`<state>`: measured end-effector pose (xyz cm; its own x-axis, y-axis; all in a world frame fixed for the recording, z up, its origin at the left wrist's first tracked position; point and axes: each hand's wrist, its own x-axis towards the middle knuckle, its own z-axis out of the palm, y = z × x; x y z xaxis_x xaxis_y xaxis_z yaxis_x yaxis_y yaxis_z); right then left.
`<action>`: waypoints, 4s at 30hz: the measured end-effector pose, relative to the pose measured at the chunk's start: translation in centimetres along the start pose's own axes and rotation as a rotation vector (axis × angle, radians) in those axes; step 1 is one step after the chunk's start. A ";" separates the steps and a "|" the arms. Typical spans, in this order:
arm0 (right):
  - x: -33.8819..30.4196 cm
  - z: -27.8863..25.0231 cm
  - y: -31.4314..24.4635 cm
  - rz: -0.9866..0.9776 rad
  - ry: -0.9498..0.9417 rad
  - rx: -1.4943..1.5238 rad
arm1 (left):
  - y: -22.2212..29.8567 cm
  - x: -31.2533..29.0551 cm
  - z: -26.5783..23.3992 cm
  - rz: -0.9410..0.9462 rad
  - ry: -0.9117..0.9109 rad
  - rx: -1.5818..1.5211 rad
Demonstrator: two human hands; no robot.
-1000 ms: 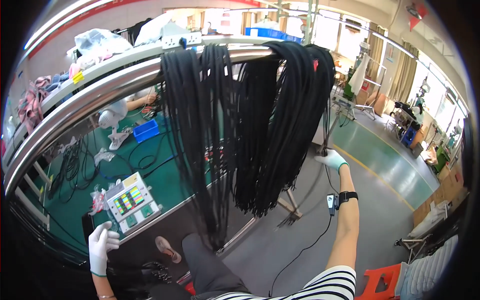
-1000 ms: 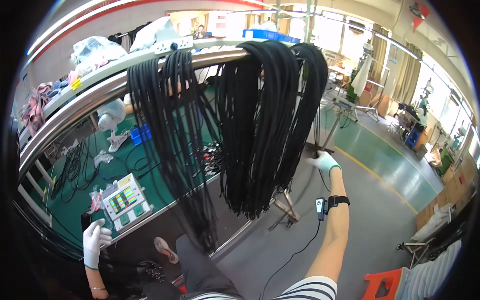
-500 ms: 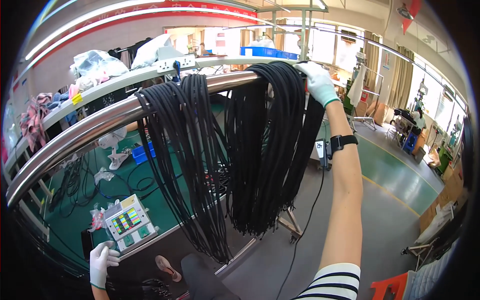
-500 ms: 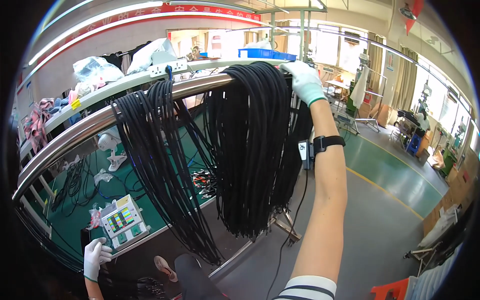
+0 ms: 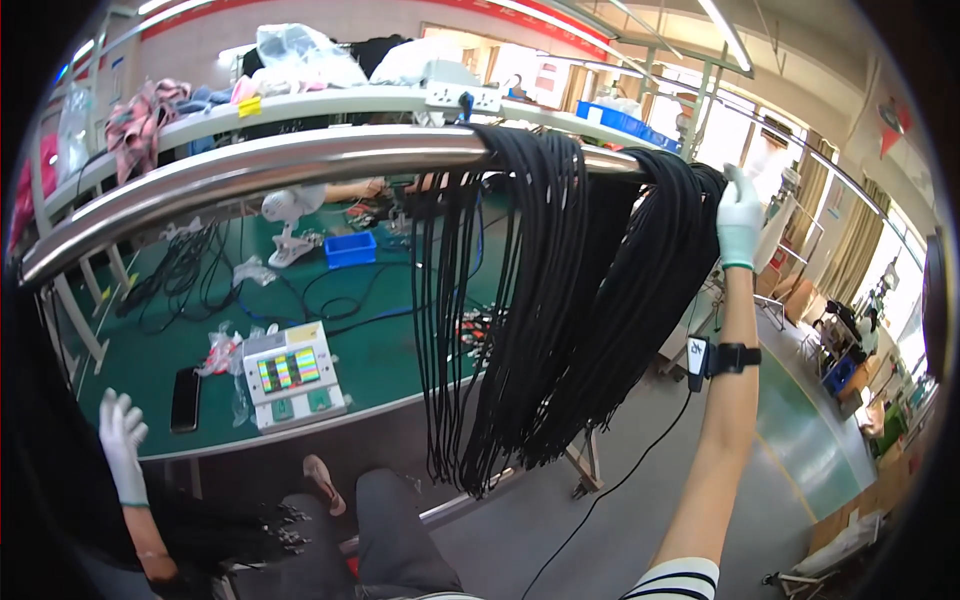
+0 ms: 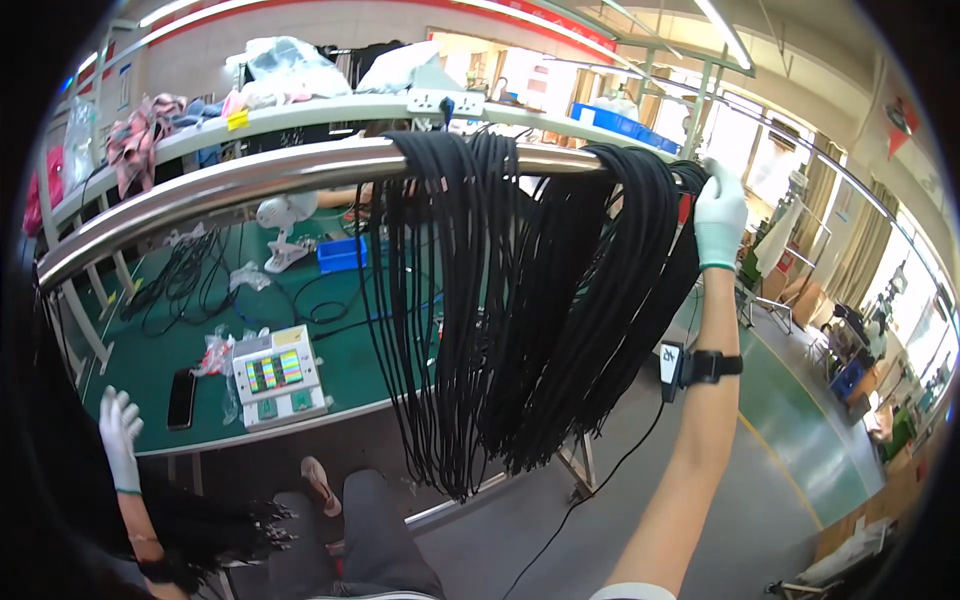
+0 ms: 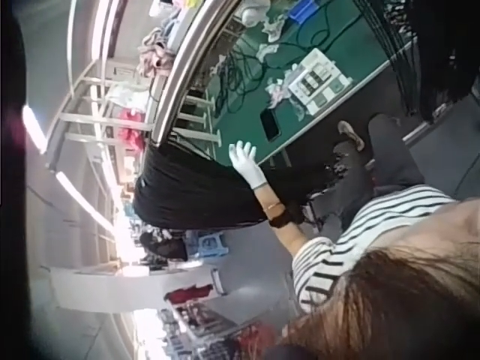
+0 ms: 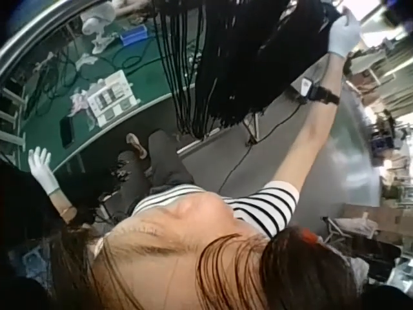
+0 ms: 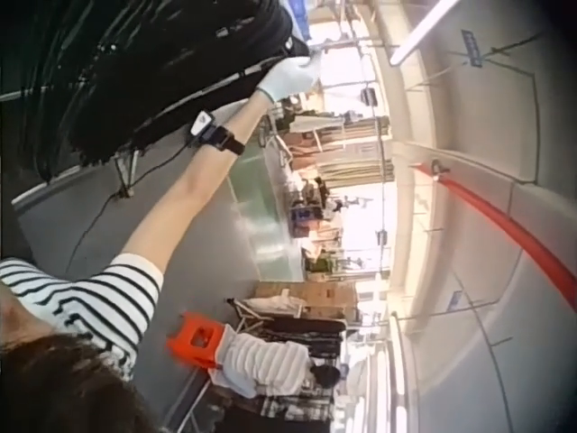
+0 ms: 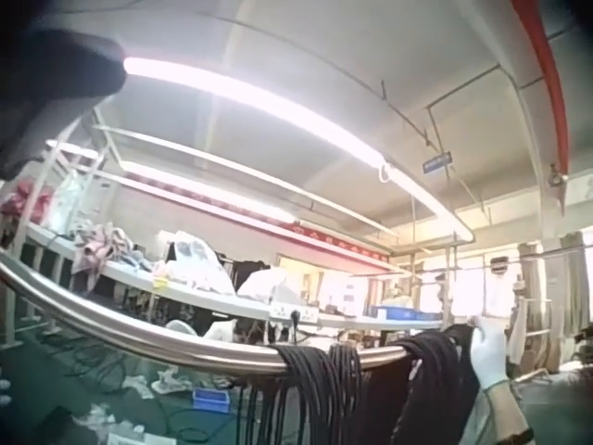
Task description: Test electrical cable harnesses by plugging them into a digital testing board to verify connectivity.
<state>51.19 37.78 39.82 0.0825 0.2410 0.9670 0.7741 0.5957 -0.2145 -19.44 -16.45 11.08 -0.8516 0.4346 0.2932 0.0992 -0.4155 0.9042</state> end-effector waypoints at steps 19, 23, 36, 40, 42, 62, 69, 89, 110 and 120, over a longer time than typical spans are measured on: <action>-5.6 2.0 -28.1 -0.985 0.082 0.096 | 2.3 -11.5 18.7 0.046 -0.801 0.619; -5.5 1.6 -29.0 -1.011 0.104 0.401 | 3.2 -12.2 19.5 0.111 -0.820 0.638; -24.6 8.5 -13.5 0.568 -0.186 0.490 | 9.9 -11.4 23.3 0.670 -0.571 0.836; -23.5 5.2 -20.9 0.464 -0.532 0.863 | 12.9 -10.0 24.4 1.119 -0.335 0.823; -22.0 3.1 -21.0 0.373 -0.599 0.850 | 14.5 -10.0 25.6 1.343 -0.165 0.949; -6.5 0.3 -23.9 -0.391 0.004 0.229 | 19.1 -4.7 24.8 1.563 0.322 1.367; -3.5 -1.5 -19.2 -0.243 -0.073 0.414 | 19.6 -4.0 23.2 1.591 0.361 1.364; -2.2 -1.1 -18.5 -0.286 0.067 -0.138 | 20.8 -3.4 22.6 1.662 0.268 1.135; -3.6 4.9 -7.0 0.398 -0.148 0.469 | 19.8 -4.3 25.3 1.621 0.315 1.122; -12.2 -0.2 -18.3 0.281 -0.162 1.090 | 18.6 -5.7 24.3 1.473 0.340 1.267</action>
<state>36.13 23.73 31.97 0.0239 0.5204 0.8536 -0.2237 0.8350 -0.5028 -0.19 -7.26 33.81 0.1898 0.1359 0.9724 0.8158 0.5292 -0.2333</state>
